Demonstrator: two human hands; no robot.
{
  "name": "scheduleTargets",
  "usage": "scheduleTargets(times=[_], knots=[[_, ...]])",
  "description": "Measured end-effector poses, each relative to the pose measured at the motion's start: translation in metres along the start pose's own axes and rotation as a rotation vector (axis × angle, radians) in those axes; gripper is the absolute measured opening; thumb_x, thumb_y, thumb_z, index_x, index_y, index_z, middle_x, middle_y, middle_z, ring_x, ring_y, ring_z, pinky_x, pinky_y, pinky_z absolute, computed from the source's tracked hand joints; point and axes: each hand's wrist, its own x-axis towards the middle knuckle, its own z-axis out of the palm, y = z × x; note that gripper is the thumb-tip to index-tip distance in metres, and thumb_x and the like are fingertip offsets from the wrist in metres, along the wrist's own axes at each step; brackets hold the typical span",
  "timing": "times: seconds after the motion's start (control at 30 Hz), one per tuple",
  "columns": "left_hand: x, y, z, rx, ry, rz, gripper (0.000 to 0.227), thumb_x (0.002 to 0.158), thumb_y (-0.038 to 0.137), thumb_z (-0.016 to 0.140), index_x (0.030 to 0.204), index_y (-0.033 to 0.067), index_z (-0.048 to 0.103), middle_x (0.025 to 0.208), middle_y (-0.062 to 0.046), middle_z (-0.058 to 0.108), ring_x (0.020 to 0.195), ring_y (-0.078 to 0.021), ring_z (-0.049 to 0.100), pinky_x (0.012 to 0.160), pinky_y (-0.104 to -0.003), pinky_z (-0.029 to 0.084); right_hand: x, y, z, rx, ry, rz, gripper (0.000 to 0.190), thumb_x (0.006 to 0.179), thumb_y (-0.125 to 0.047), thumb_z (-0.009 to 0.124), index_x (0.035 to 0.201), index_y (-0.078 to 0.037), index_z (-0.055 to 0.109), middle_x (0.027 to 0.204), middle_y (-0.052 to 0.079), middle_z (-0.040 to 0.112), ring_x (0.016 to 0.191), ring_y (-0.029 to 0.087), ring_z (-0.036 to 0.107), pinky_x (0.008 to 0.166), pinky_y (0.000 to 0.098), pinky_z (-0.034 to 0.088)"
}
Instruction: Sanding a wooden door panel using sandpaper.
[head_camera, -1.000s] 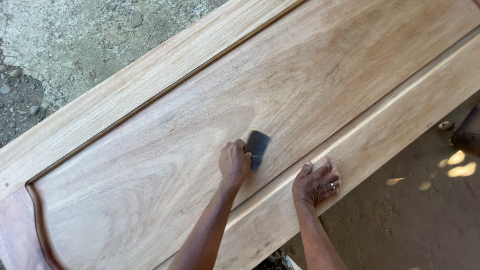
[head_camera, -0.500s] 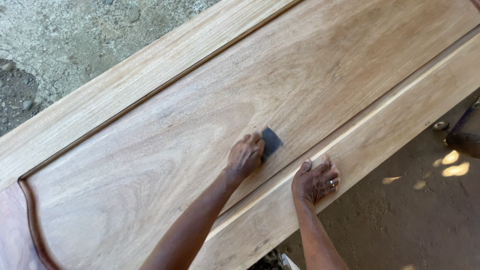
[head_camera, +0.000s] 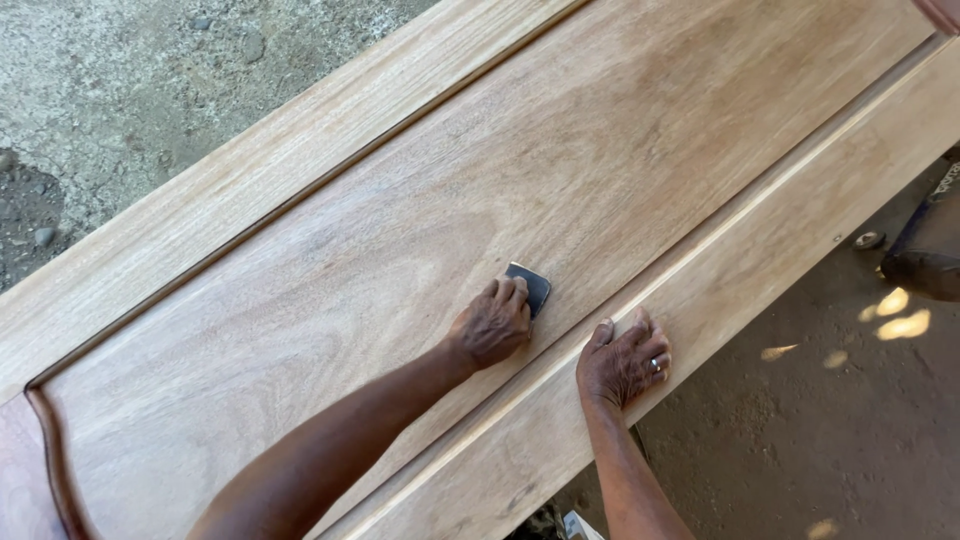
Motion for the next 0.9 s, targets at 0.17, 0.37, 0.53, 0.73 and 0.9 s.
scheduleTargets(times=[0.17, 0.37, 0.53, 0.73, 0.9], knots=[[0.021, 0.000, 0.007, -0.173, -0.033, 0.021, 0.030, 0.102, 0.014, 0.055, 0.118, -0.0095, 0.063, 0.106, -0.030, 0.068, 0.088, -0.0349, 0.071, 0.070, -0.043, 0.063, 0.000, -0.001, -0.005, 0.009, -0.002, -0.007, 0.062, 0.102, -0.043, 0.056, 0.152, -0.014, 0.035, 0.146, 0.020, 0.036, 0.127, 0.040, 0.038, 0.104, 0.0591, 0.028], [0.021, 0.024, 0.024, -0.004, -0.055, -0.100, 0.036, 0.105, 0.019, 0.054, 0.125, -0.0107, 0.058, 0.122, -0.036, 0.063, 0.102, -0.0401, 0.070, 0.088, -0.051, 0.060, 0.000, -0.002, -0.004, 0.015, 0.012, -0.007, 0.061, 0.102, -0.041, 0.058, 0.151, -0.014, 0.036, 0.146, 0.020, 0.036, 0.128, 0.040, 0.038, 0.105, 0.0594, 0.028], [-0.039, 0.032, 0.085, -0.217, 0.187, -0.114, 0.050, 0.103, 0.023, 0.052, 0.144, -0.0048, 0.045, 0.149, -0.027, 0.049, 0.138, -0.0415, 0.051, 0.118, -0.055, 0.039, 0.000, 0.000, 0.001, 0.012, 0.006, -0.015, 0.061, 0.102, -0.044, 0.056, 0.152, -0.013, 0.037, 0.145, 0.022, 0.036, 0.128, 0.041, 0.038, 0.105, 0.0597, 0.028], [-0.233, 0.063, 0.099, -0.354, 0.197, -0.353, 0.051, 0.103, 0.029, 0.049, 0.147, 0.0036, 0.047, 0.156, -0.018, 0.041, 0.146, -0.0338, 0.036, 0.120, -0.050, 0.029, -0.002, 0.004, 0.002, 0.017, -0.017, 0.009, 0.063, 0.104, -0.047, 0.054, 0.154, -0.011, 0.039, 0.145, 0.024, 0.036, 0.125, 0.042, 0.038, 0.104, 0.0605, 0.028], [-0.234, 0.054, 0.086, -0.400, 0.195, -0.437, 0.047, 0.101, 0.024, 0.049, 0.146, 0.0111, 0.051, 0.156, -0.014, 0.045, 0.148, -0.0319, 0.039, 0.120, -0.048, 0.034, -0.006, -0.001, -0.005, 0.032, 0.041, -0.035, 0.061, 0.107, -0.047, 0.050, 0.156, -0.011, 0.040, 0.148, 0.022, 0.038, 0.126, 0.042, 0.040, 0.106, 0.0598, 0.029]])
